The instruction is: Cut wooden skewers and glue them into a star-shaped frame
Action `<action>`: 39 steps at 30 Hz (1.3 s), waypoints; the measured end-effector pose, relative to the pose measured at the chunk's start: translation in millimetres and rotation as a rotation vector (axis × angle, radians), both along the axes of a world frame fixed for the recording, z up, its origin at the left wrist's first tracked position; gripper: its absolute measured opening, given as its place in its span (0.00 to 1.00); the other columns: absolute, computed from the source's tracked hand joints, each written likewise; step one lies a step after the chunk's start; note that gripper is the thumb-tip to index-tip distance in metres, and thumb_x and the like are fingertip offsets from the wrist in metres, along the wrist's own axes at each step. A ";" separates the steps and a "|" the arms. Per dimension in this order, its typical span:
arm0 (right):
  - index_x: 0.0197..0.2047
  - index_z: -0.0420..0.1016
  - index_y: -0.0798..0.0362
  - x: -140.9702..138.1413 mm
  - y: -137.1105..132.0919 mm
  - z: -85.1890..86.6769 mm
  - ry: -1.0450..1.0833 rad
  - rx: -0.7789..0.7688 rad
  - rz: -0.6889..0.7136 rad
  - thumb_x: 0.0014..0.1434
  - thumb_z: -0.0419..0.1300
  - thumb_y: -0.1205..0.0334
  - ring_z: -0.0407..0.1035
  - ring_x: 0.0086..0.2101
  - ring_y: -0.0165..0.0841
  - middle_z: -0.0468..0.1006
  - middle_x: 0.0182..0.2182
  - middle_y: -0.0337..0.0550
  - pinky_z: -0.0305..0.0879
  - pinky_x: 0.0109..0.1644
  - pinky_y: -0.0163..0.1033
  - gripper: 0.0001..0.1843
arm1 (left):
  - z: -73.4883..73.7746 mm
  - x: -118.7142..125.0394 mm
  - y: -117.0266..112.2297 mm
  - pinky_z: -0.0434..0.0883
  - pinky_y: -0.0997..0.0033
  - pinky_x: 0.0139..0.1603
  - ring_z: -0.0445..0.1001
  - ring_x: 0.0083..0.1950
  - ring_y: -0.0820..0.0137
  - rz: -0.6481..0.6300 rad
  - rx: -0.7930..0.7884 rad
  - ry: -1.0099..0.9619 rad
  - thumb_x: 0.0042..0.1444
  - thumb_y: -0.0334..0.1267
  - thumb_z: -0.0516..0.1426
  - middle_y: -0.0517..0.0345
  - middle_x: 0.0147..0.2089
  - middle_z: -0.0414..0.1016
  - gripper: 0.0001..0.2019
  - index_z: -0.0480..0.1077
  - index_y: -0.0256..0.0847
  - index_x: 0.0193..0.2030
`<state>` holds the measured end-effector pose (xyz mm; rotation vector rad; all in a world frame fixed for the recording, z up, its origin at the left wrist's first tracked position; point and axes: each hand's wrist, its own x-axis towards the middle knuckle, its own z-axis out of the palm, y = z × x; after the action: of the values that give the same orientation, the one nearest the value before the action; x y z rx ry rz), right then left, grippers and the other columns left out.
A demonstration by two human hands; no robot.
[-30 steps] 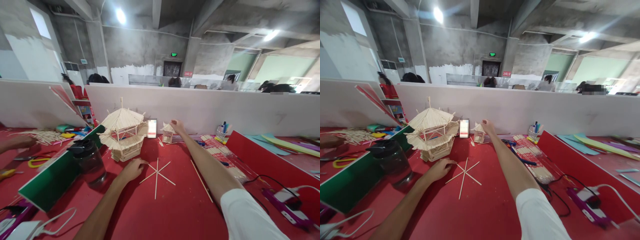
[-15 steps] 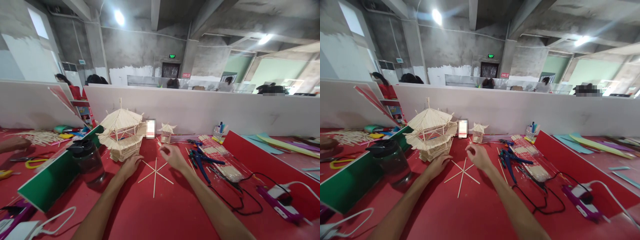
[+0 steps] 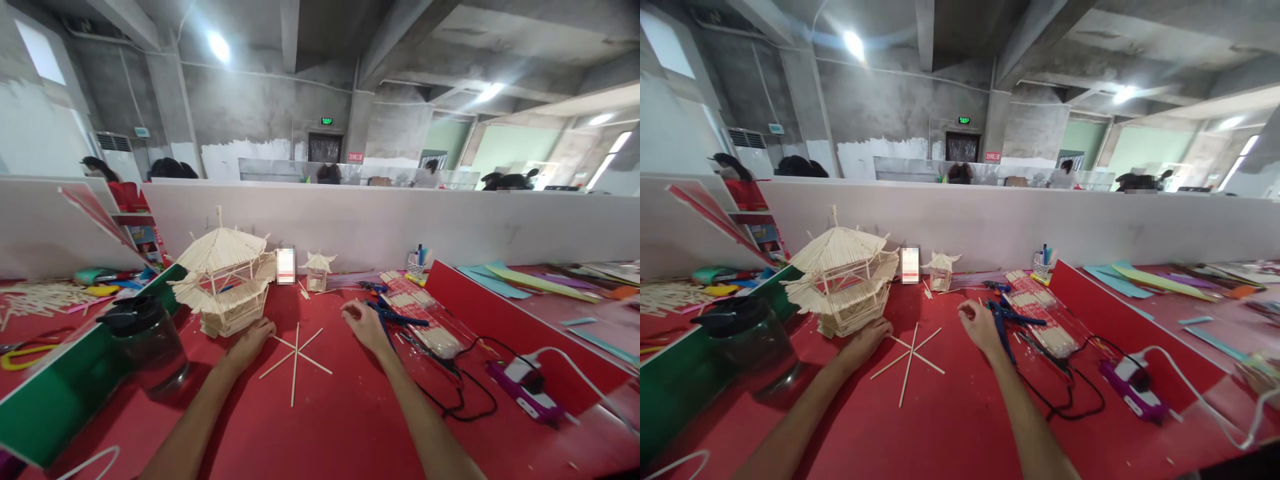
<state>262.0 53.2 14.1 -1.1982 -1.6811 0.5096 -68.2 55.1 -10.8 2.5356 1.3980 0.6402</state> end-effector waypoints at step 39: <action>0.55 0.76 0.51 -6.6 -44.0 43.0 -0.052 -0.303 0.431 0.52 0.65 0.55 0.74 0.47 0.43 0.80 0.49 0.47 0.67 0.54 0.47 0.26 | 56.7 54.4 -57.4 0.68 0.76 0.35 0.72 0.32 0.75 0.052 -0.637 -1.198 0.49 0.49 0.67 0.53 0.38 0.78 0.22 0.71 0.37 0.45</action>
<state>255.4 9.2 57.0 -1.0611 -1.9659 1.0358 -13.8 -2.2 45.9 1.1868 0.9384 1.1791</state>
